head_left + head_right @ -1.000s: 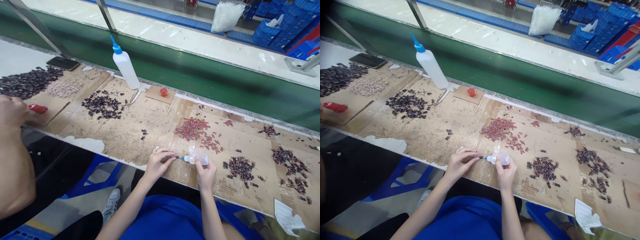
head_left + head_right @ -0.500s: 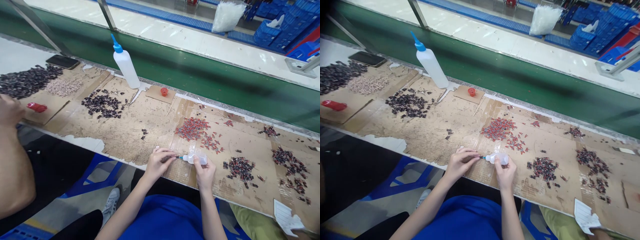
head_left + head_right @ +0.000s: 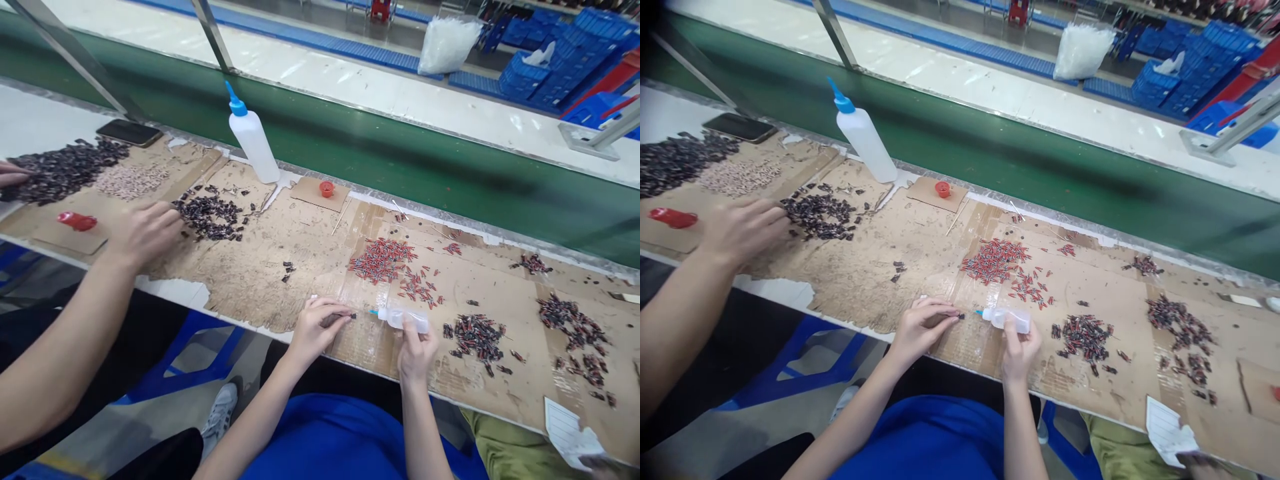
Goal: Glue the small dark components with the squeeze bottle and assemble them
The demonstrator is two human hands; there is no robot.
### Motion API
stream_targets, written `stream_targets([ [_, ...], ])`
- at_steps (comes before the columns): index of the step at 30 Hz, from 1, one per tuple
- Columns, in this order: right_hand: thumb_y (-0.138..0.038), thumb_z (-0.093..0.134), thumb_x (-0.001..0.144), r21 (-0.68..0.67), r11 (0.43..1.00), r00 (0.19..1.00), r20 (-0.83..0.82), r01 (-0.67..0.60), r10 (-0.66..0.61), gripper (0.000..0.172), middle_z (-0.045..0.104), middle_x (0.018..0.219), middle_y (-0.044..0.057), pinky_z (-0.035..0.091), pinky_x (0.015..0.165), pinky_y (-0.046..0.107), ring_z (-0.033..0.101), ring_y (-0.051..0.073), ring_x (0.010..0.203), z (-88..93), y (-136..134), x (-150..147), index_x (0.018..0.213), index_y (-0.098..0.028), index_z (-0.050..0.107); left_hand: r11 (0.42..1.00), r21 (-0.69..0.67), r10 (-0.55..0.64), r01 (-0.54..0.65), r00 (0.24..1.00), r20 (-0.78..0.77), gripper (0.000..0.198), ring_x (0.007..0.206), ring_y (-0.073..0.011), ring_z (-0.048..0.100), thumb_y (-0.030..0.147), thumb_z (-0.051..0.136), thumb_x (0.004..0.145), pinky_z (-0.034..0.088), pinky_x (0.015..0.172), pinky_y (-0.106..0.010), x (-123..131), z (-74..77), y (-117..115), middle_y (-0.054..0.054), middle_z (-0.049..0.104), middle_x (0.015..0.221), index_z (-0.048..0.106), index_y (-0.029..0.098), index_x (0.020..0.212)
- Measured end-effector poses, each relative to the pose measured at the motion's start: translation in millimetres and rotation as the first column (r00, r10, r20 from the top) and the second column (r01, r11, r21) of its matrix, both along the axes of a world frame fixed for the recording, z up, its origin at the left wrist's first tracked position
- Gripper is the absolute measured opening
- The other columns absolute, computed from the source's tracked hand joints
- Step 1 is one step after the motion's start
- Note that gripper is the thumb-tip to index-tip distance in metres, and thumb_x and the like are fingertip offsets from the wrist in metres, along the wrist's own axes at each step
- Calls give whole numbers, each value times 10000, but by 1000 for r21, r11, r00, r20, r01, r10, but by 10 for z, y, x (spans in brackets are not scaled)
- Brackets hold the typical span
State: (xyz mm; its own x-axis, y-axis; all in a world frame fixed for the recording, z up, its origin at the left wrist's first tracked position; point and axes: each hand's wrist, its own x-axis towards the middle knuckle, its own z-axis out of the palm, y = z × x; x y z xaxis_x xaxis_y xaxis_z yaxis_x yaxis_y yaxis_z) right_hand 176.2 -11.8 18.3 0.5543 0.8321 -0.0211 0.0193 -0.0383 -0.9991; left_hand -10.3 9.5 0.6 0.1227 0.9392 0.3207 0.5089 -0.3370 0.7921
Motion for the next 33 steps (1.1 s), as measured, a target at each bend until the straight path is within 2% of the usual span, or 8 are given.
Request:
stream_targets([
  [6,-343,799,597,57,991,987,114,-124,117,361,690,799,41,526,721,327,669,195,758,35,90,-128,806,-200,542,999,23,-27,26,999,38,69,832,-208,678,247,712,801,528,805,-377,-11,7,2,-32,760,803,746,246,861],
  [11,-365,765,649,-28,975,938,270,-218,218,328,727,896,73,542,771,368,689,218,839,82,200,-253,804,-225,511,996,88,5,-6,1000,20,196,1023,-251,596,275,710,803,522,889,-442,-22,-17,-3,-80,724,1039,730,235,994],
  [17,-408,753,697,-142,932,819,446,-335,362,307,713,1065,102,510,860,421,651,254,1006,151,45,127,885,-223,596,990,120,-70,73,997,-32,116,1061,-259,551,204,649,843,500,920,-477,-25,-61,3,-68,726,1018,748,254,876],
  [19,-419,724,738,-128,955,760,582,-266,290,282,718,1024,96,495,852,426,629,260,986,214,2,333,934,-227,659,989,117,-84,87,996,-28,113,1045,-261,561,196,648,843,495,920,-485,-24,-68,1,-62,740,966,744,254,850],
  [21,-433,647,811,-68,992,721,682,-102,121,230,727,904,95,484,805,412,611,259,899,271,5,516,883,-221,695,990,114,-87,89,996,-16,106,1029,-263,578,200,646,846,494,914,-489,-21,-76,-5,-51,753,906,738,253,843],
  [24,-494,609,829,-45,998,633,774,53,1,307,719,788,107,457,727,397,577,266,794,281,91,687,770,-206,698,990,120,-71,70,997,9,118,1025,-262,604,211,626,863,507,890,-470,-15,-82,-19,-39,761,848,735,257,857],
  [28,-499,572,846,-139,990,525,843,-1,119,335,692,689,90,423,653,376,561,253,689,158,235,726,685,-216,651,991,129,-28,22,998,48,138,1005,-245,644,231,611,873,533,859,-423,-8,-57,-36,-37,753,830,745,264,869],
  [33,-216,465,882,-229,972,351,907,-56,234,224,671,712,128,433,678,383,585,262,714,51,267,663,777,-182,660,994,107,-1,-13,992,126,120,941,-222,669,227,629,862,555,832,-383,6,32,-51,-46,749,839,748,238,864],
])
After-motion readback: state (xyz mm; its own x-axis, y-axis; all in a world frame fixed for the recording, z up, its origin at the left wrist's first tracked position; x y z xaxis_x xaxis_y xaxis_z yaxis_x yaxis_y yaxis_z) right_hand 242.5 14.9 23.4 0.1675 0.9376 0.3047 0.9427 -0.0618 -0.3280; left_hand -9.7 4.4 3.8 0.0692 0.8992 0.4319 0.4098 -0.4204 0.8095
